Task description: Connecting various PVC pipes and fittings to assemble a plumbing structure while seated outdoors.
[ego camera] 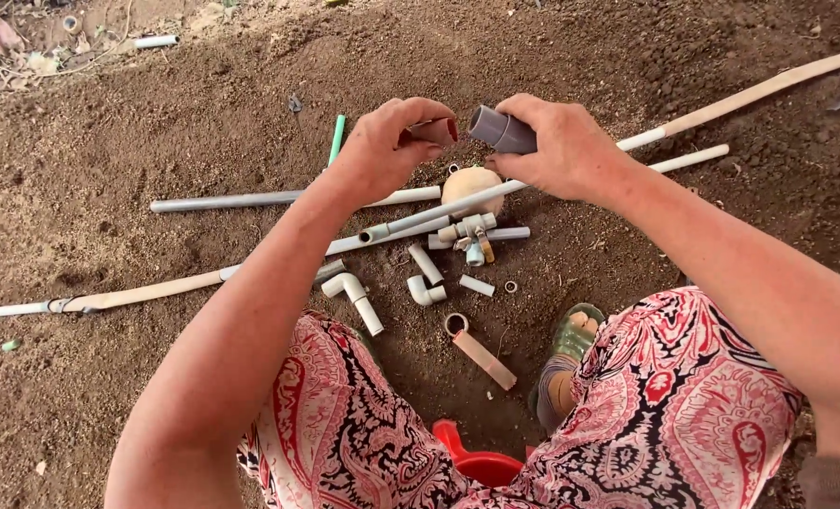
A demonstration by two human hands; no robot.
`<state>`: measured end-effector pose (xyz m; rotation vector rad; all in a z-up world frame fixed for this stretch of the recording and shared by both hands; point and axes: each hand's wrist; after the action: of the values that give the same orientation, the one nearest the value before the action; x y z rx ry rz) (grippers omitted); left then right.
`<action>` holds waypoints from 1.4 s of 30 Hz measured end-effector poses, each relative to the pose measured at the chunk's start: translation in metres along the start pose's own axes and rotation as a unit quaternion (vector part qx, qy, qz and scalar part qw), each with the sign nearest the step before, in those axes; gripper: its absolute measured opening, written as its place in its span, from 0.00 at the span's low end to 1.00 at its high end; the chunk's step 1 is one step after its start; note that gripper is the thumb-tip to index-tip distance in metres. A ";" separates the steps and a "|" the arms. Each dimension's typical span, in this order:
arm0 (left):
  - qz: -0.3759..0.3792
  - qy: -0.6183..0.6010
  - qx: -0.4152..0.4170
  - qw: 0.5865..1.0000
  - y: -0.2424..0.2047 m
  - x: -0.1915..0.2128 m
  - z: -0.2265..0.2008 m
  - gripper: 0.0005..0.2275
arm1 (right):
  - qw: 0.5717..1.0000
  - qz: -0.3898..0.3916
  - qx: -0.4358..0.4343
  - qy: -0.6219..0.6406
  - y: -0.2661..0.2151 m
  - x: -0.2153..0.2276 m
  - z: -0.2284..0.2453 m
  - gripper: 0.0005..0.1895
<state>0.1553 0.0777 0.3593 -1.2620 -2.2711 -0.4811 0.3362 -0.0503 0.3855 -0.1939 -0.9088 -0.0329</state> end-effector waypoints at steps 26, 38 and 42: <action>-0.138 -0.065 -0.040 0.987 0.021 -0.016 -0.011 0.18 | 0.998 0.016 0.020 -0.056 0.004 -0.016 0.013 0.21; -0.152 -0.170 0.055 0.972 0.021 -0.013 -0.010 0.20 | 0.999 -0.025 0.043 -0.015 -0.002 -0.012 0.016 0.31; -0.150 -0.148 0.084 0.974 0.020 -0.014 -0.015 0.22 | 0.998 -0.017 0.055 0.001 -0.003 -0.014 0.020 0.30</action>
<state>0.1820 0.0703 0.3650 -0.9627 -2.7071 -0.2035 0.3119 -0.0506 0.3865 -0.0760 -0.9096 -0.0134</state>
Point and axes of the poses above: each hand's wrist, its own y-axis towards the middle knuckle, its own x-axis out of the back of the hand, z = x × y, and after that the axes turned 1 degree about z, right-handed
